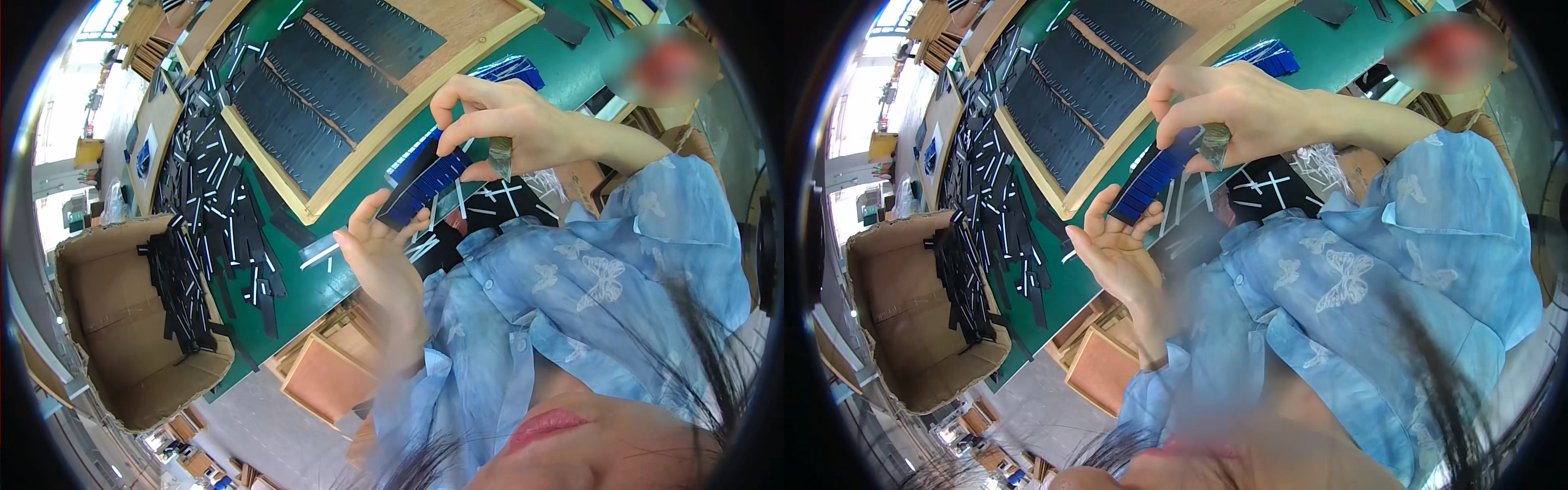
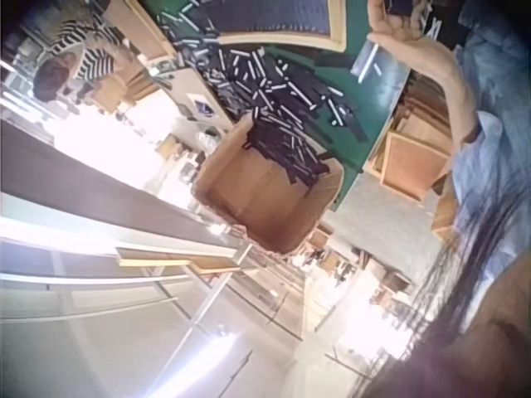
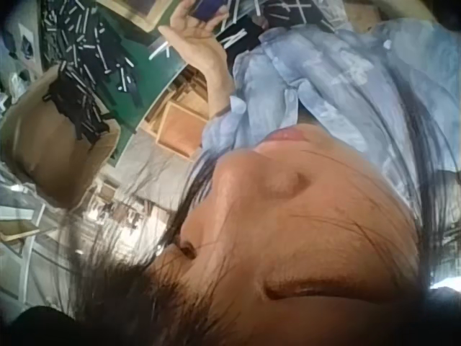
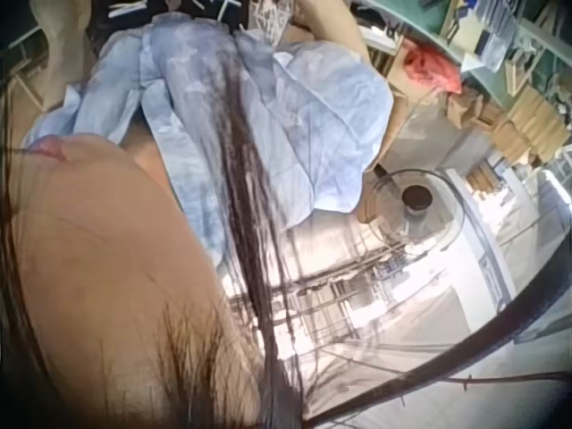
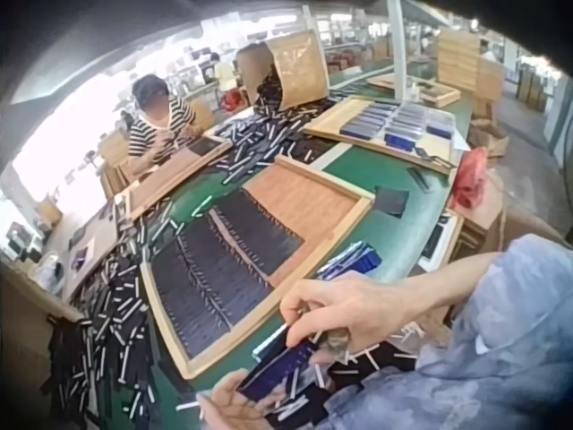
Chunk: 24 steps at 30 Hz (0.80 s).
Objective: Inserting thin black industrial components into a slotted wooden organizer tray on a factory workbench.
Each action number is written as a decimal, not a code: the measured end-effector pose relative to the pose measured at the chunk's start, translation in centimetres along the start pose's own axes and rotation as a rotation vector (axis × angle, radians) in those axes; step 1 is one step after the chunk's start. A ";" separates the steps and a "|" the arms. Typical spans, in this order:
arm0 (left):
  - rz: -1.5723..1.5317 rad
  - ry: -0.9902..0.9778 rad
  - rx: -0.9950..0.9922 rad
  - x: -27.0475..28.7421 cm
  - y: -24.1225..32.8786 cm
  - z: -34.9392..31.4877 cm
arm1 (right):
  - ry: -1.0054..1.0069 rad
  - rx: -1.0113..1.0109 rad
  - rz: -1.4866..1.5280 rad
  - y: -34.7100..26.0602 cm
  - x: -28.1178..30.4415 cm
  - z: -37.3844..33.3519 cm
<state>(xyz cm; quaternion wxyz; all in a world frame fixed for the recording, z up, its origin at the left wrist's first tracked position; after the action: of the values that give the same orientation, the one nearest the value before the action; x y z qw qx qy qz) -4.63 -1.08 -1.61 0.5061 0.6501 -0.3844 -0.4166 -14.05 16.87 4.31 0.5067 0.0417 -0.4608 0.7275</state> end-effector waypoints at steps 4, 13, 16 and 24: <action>-0.012 0.020 0.008 -0.1 0.0 0.0 | -0.005 -0.006 -0.005 0.0 -0.1 0.0; 0.156 -0.008 -0.066 -0.9 0.4 -0.1 | -0.020 -0.130 0.031 -0.1 0.1 0.3; 0.050 -0.040 -0.009 -0.9 0.6 -0.1 | -0.006 -0.148 0.104 0.0 0.3 0.3; 0.014 -0.077 0.065 -0.5 0.4 0.1 | 0.021 -0.149 0.227 -0.1 0.2 0.3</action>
<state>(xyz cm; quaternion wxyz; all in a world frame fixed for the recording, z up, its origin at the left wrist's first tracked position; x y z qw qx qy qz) -4.91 -0.75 -1.20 0.4726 0.6469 -0.4214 -0.4249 -14.21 16.83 4.68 0.4274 -0.0560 -0.5100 0.7444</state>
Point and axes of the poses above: each hand's wrist, its own z-axis towards the middle knuckle, its own x-axis out of the back of the hand, y = z × x, the point moved 5 cm from there along z, towards the middle knuckle, and after that the axes turned 11 degrees about z, right-handed, at the moved point
